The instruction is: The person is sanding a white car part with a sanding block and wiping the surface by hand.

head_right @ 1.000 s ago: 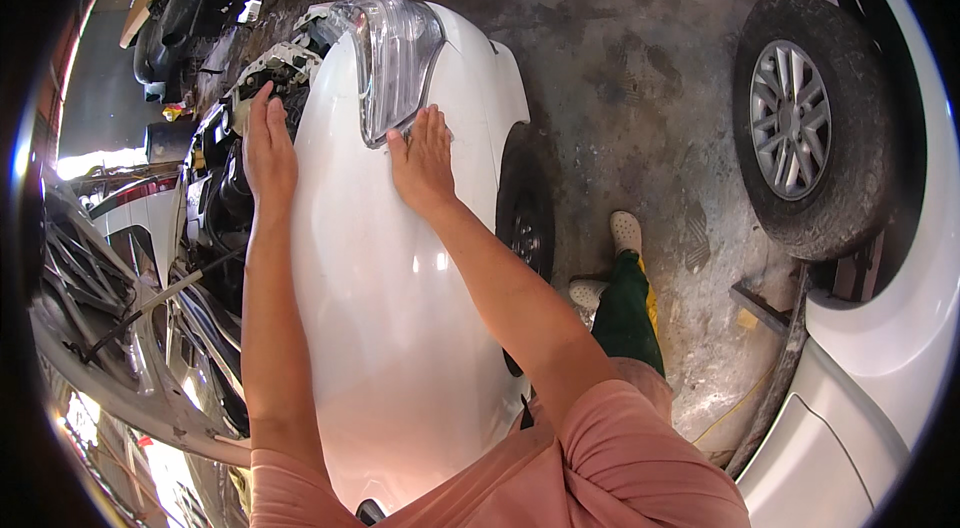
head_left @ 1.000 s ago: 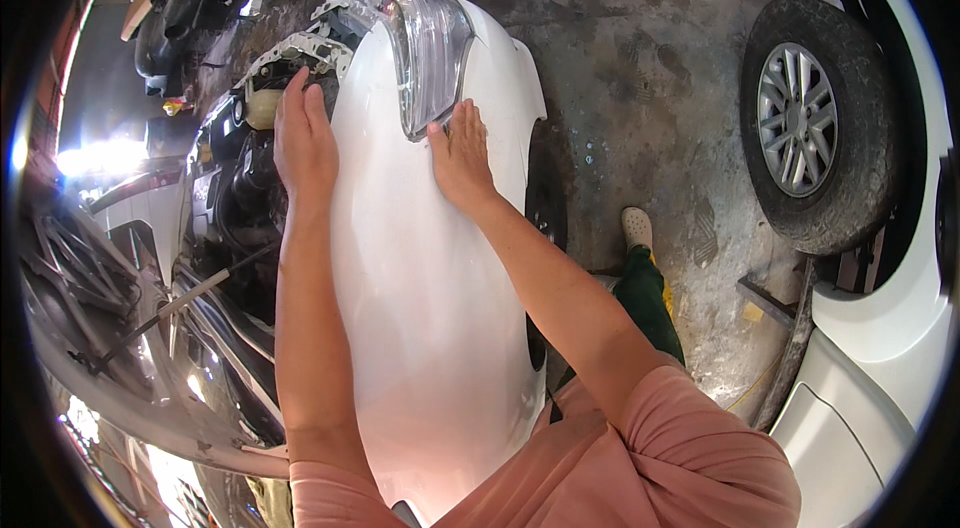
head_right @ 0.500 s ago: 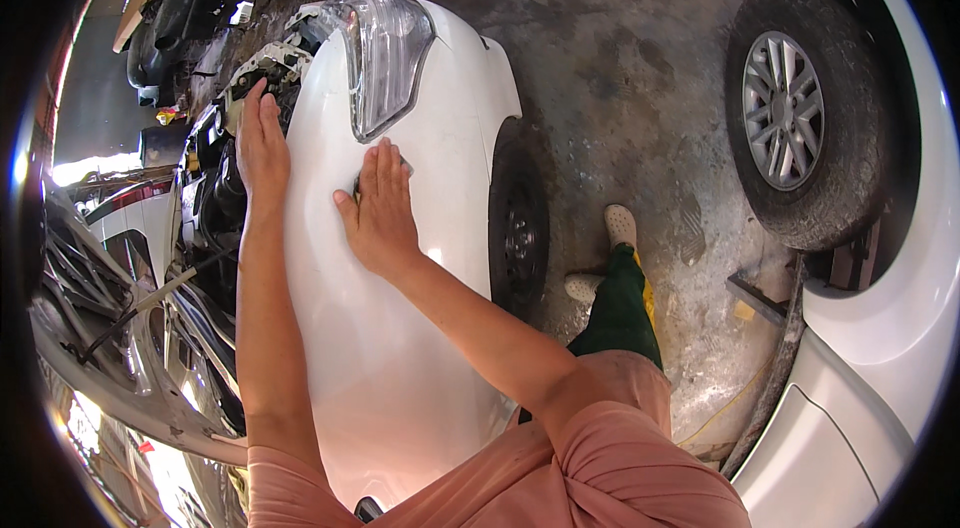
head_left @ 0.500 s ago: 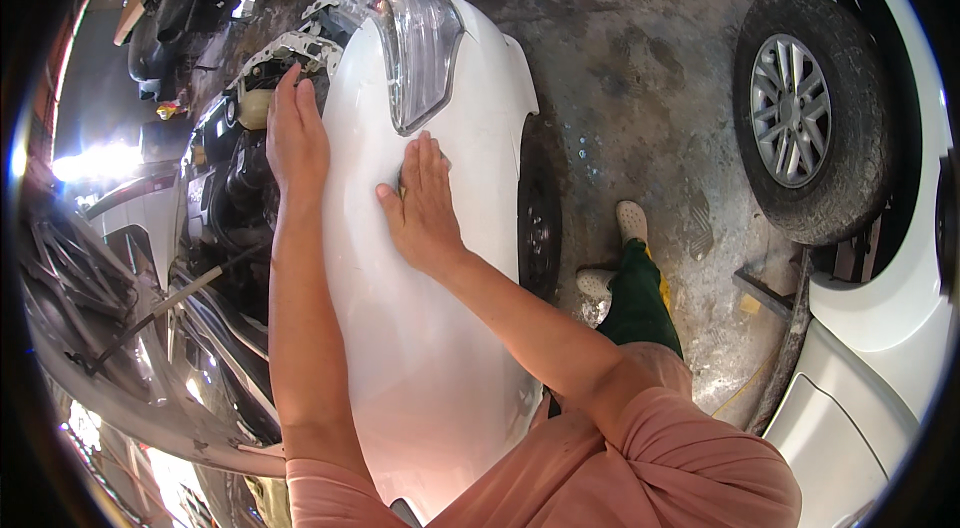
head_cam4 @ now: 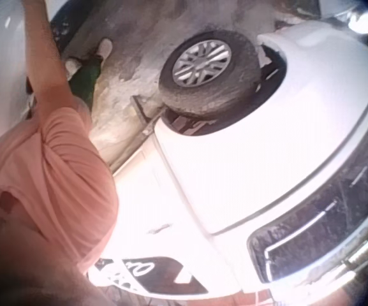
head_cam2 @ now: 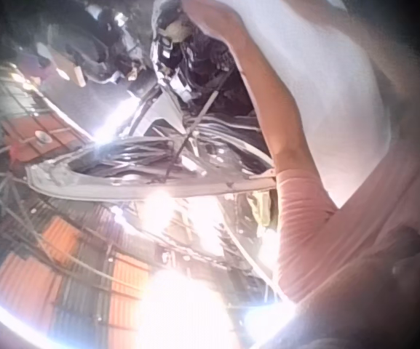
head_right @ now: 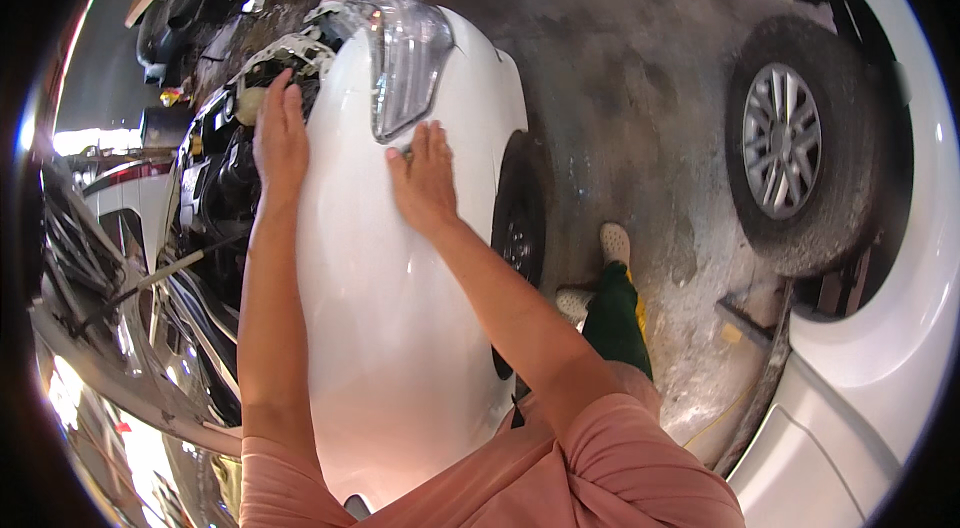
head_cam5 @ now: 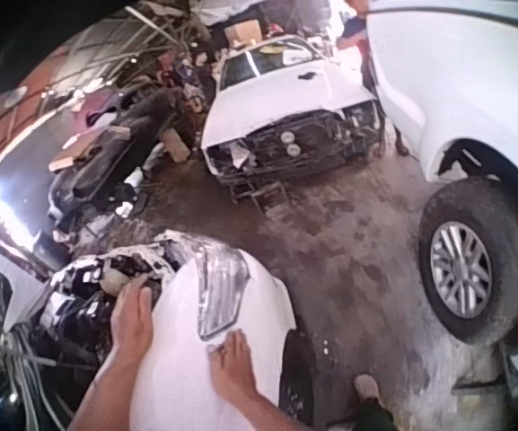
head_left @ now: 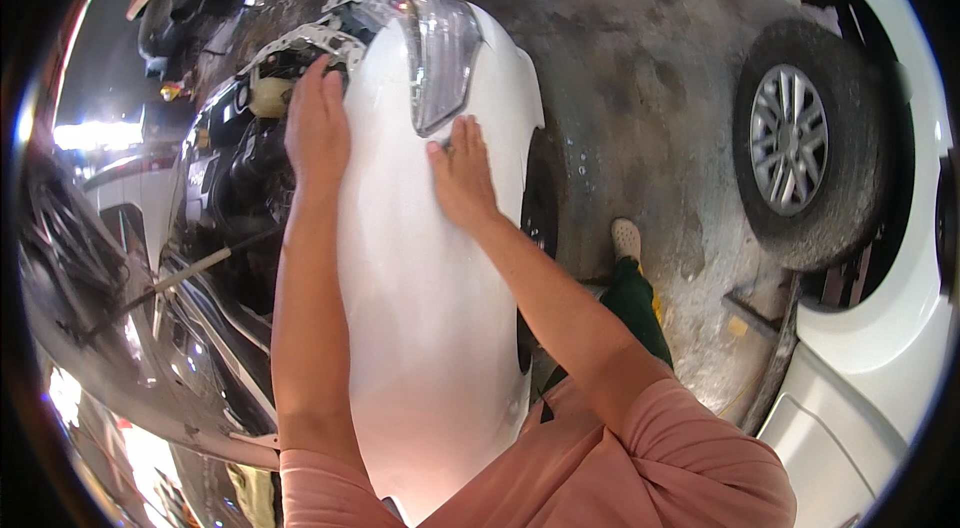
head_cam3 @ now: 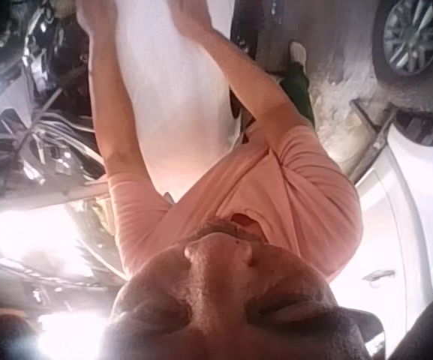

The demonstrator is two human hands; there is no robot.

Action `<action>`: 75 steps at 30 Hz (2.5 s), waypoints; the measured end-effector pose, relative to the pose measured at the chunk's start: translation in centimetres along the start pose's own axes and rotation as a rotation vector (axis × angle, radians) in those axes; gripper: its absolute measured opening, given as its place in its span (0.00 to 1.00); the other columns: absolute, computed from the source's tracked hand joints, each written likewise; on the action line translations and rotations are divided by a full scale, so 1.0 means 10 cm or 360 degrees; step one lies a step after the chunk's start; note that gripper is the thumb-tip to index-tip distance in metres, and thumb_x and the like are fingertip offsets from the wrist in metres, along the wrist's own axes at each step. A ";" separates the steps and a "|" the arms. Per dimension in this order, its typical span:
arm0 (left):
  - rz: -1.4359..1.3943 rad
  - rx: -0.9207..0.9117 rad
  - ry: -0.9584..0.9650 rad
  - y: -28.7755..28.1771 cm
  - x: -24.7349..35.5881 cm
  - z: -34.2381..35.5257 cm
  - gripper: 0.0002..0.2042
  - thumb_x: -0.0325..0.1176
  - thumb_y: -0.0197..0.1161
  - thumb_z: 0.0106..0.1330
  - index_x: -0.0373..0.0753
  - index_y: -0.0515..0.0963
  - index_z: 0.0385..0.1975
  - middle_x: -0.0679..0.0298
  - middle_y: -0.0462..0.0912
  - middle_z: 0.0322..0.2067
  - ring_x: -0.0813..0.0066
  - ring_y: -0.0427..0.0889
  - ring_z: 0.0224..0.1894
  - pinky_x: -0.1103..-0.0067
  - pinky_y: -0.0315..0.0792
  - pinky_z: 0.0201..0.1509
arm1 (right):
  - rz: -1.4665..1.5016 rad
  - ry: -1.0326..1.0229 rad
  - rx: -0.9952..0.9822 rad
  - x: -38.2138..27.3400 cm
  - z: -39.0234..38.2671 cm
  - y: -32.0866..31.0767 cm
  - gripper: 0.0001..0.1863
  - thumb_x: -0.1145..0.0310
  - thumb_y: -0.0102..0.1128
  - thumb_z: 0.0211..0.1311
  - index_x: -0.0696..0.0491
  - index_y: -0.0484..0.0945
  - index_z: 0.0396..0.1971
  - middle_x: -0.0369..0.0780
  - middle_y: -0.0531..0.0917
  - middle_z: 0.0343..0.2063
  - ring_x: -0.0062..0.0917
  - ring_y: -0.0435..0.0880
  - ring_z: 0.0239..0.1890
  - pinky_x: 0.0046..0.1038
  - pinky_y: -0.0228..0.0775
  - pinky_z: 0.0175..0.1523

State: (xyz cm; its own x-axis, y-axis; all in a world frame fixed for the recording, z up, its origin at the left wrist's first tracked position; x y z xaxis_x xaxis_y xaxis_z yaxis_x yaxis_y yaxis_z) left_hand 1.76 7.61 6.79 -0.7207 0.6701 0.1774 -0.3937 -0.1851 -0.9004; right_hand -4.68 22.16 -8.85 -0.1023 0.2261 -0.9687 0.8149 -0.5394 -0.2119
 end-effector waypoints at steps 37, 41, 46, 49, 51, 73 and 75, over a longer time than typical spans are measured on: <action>-0.0222 0.0175 -0.0076 -0.27 0.04 -0.09 0.14 0.40 0.55 0.75 0.39 0.76 0.53 0.55 0.82 0.43 0.54 0.81 0.49 0.60 0.76 0.50 | -0.0118 -0.0246 -0.0352 -0.82 -0.54 0.02 0.38 0.50 0.32 0.81 0.67 0.47 0.76 0.55 0.47 0.78 0.42 0.40 0.82 0.41 0.29 0.82; -0.0151 0.0417 0.0024 -0.25 0.01 -0.11 0.12 0.39 0.58 0.73 0.40 0.77 0.49 0.59 0.81 0.40 0.57 0.82 0.44 0.62 0.78 0.44 | -0.0039 -0.0262 -0.0592 -0.75 -0.67 -0.22 0.36 0.54 0.37 0.79 0.67 0.53 0.74 0.55 0.53 0.77 0.41 0.47 0.80 0.35 0.35 0.81; -0.0284 0.0313 0.0038 -0.33 0.11 -0.06 0.14 0.38 0.58 0.73 0.40 0.77 0.53 0.54 0.82 0.44 0.52 0.80 0.51 0.60 0.76 0.52 | 0.0199 -0.0087 -0.0739 -0.53 -1.03 -0.82 0.33 0.56 0.44 0.76 0.67 0.63 0.69 0.53 0.65 0.69 0.37 0.60 0.73 0.31 0.48 0.76; -0.0251 0.0315 0.0085 -0.35 0.20 -0.02 0.15 0.39 0.58 0.73 0.39 0.78 0.53 0.54 0.82 0.44 0.53 0.80 0.50 0.61 0.76 0.53 | 0.0577 0.0417 -0.0322 -0.34 -0.96 -1.35 0.27 0.57 0.52 0.74 0.65 0.77 0.58 0.44 0.84 0.53 0.29 0.79 0.56 0.28 0.66 0.64; -0.0187 0.0344 0.0144 -0.34 0.21 0.00 0.13 0.37 0.60 0.72 0.39 0.79 0.51 0.56 0.81 0.43 0.54 0.80 0.49 0.62 0.75 0.52 | 0.0851 0.0547 -0.0262 -0.27 -0.91 -1.73 0.19 0.58 0.56 0.72 0.59 0.81 0.49 0.38 0.85 0.43 0.24 0.82 0.45 0.28 0.71 0.54; -0.1616 0.0259 -0.1744 0.38 2.51 -1.01 0.12 0.33 0.69 0.68 0.31 0.83 0.43 0.64 0.86 0.30 0.79 0.79 0.31 0.77 0.75 0.37 | 0.0471 0.0444 -0.1229 -0.80 0.60 -2.64 0.12 0.67 0.61 0.72 0.57 0.78 0.49 0.33 0.81 0.41 0.13 0.78 0.43 0.22 0.73 0.46; -0.1662 0.0272 -0.1864 0.40 2.49 -1.12 0.10 0.33 0.69 0.68 0.32 0.83 0.42 0.66 0.85 0.29 0.82 0.77 0.29 0.79 0.72 0.35 | 0.0426 0.0421 -0.1319 -0.73 0.59 -2.58 0.13 0.68 0.63 0.70 0.57 0.78 0.49 0.33 0.81 0.41 0.13 0.77 0.42 0.22 0.72 0.46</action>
State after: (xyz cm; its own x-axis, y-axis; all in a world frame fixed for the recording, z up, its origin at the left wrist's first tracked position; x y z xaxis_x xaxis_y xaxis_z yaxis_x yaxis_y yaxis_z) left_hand -11.39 31.56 3.13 -0.0928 -0.3410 0.9355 -0.9779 -0.1457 -0.1501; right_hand -28.37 29.65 2.93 0.2004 0.4111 -0.8893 0.9521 0.1321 0.2757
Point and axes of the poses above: each hand's wrist, its own z-axis towards the middle knuckle, its own y-axis out of the palm, x = y × z, the point moved 1 cm from there along z, towards the middle knuckle
